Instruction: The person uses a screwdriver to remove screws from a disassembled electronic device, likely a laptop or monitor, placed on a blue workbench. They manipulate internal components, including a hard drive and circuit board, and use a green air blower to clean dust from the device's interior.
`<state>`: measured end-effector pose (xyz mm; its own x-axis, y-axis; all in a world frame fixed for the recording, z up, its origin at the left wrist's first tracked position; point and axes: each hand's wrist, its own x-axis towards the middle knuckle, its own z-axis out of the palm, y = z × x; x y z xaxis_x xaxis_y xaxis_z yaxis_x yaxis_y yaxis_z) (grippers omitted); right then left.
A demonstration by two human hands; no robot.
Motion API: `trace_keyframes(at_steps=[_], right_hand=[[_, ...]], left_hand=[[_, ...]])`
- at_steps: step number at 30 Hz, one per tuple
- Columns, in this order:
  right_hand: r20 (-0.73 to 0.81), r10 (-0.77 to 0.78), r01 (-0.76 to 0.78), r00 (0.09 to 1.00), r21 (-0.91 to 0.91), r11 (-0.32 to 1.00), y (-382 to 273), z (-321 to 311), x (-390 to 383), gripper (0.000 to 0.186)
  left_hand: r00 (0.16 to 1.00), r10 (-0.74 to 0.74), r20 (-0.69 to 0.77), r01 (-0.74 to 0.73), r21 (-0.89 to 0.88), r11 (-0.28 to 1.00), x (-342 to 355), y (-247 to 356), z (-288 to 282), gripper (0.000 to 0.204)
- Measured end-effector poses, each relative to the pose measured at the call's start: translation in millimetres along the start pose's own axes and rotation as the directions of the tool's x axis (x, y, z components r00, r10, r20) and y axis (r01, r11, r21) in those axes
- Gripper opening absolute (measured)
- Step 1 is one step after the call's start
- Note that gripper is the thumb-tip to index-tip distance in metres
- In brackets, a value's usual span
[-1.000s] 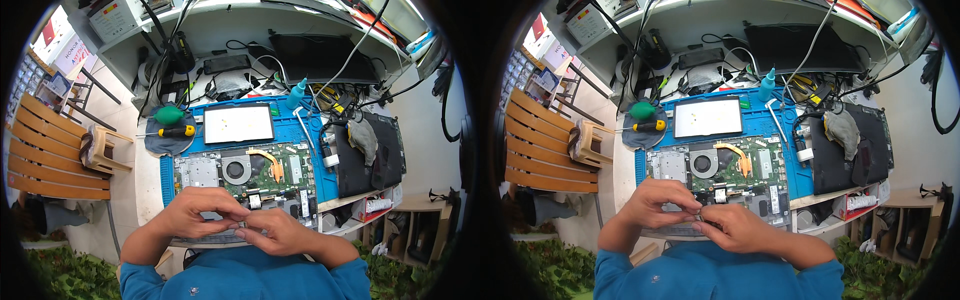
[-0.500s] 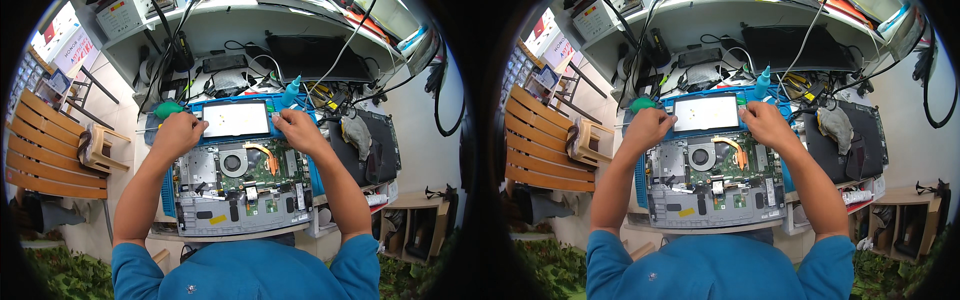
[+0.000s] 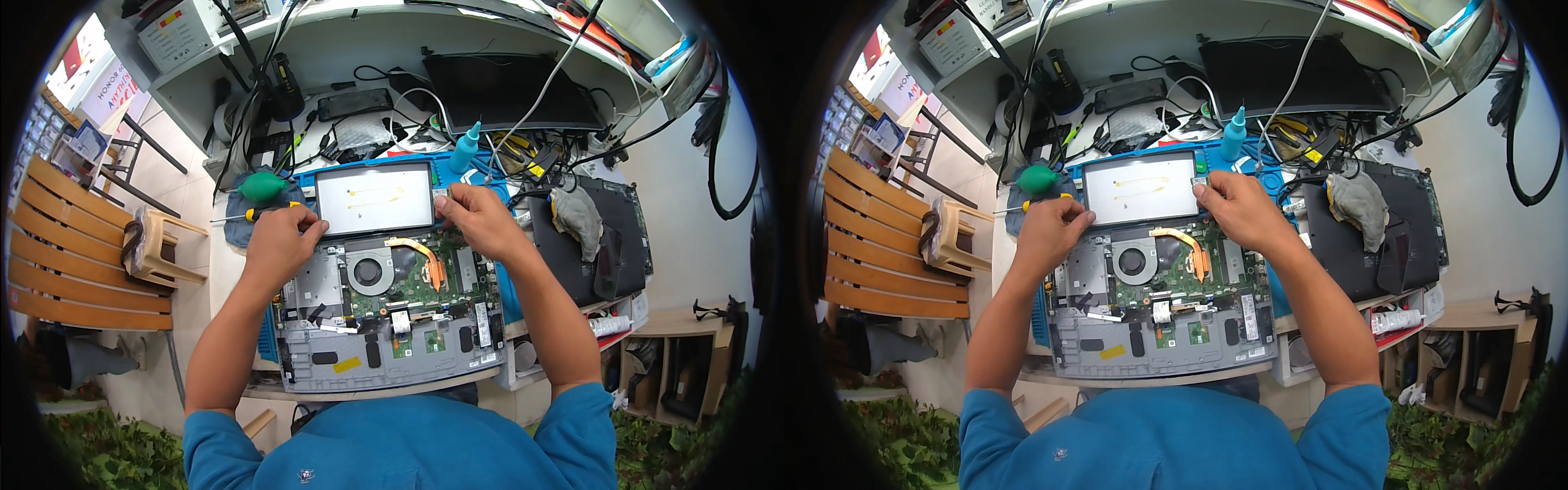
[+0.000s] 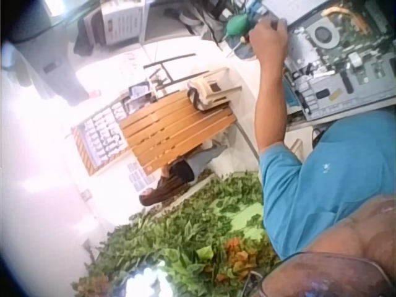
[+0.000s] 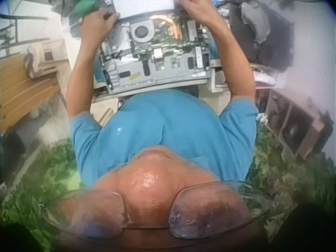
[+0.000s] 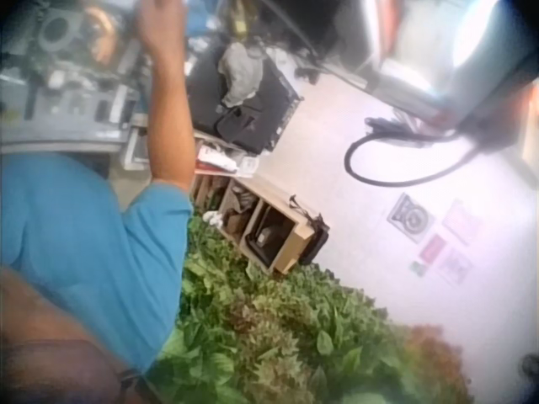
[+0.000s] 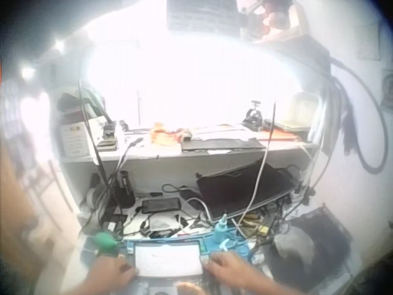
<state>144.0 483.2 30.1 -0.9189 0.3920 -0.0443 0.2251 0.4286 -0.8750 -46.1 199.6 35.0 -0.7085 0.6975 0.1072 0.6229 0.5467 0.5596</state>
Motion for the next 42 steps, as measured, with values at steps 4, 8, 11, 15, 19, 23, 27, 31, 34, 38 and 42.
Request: trace_keyframes(at_steps=[4,8,11,15,19,23,27,31,34,38,42], right_hand=[[-0.009,-0.052,0.052,0.999,-0.029,0.998,2.1,-1.7,-4.8,0.041],[-0.006,-0.08,0.079,0.997,-0.053,0.995,5.0,-1.6,-6.4,0.039],[-0.013,-0.095,0.094,0.995,-0.046,0.994,0.9,-0.4,-8.5,0.037],[-0.022,-0.124,0.123,0.992,-0.022,0.992,3.3,0.7,-7.5,0.036],[-0.023,-0.108,0.106,0.994,-0.073,0.992,-11.1,-4.3,-6.1,0.036],[-0.09,-0.217,0.215,0.972,-0.027,0.976,-5.3,-9.6,8.3,0.039],[-0.176,-0.29,0.286,0.941,-0.045,0.957,-42.9,-25.9,13.3,0.042],[-0.192,-0.359,0.356,0.913,-0.053,0.933,-69.3,-42.8,16.7,0.042],[-0.201,-0.396,0.389,0.896,-0.073,0.918,-76.3,-50.7,20.7,0.042],[-0.156,-0.337,0.313,0.928,-0.16,0.936,-83.8,-62.3,24.0,0.045],[-0.166,-0.326,0.302,0.931,-0.154,0.941,-86.6,-65.3,28.1,0.045]], left_hand=[[0.999,0.01,-0.036,-0.01,-0.008,1.0,-6.5,1.2,1.5,0.025],[0.992,0.092,-0.091,-0.09,0.022,0.996,-9.8,-4.1,5.5,0.024],[0.986,0.122,-0.116,-0.121,0.013,0.993,-10.5,-4.4,7.3,0.022],[0.977,0.156,-0.148,-0.154,0.022,0.988,-9.4,-4.1,8.1,0.02],[0.96,0.203,-0.192,-0.203,0.017,0.979,-4.3,-2.5,5.5,0.02],[0.956,0.168,-0.24,-0.176,-0.014,0.984,9.7,11.2,-7.1,0.02],[0.934,0.186,-0.305,-0.21,-0.049,0.976,30.0,31.2,-37.1,0.021],[0.948,0.145,-0.283,-0.182,-0.109,0.977,42.5,47.4,-60.1,0.022],[0.944,0.183,-0.275,-0.218,-0.105,0.97,48.9,49.7,-66.7,0.023],[0.964,0.154,-0.217,-0.185,-0.127,0.975,53.8,50.9,-69.4,0.024],[0.965,0.159,-0.207,-0.189,-0.134,0.973,59.8,46.7,-67.8,0.024]])
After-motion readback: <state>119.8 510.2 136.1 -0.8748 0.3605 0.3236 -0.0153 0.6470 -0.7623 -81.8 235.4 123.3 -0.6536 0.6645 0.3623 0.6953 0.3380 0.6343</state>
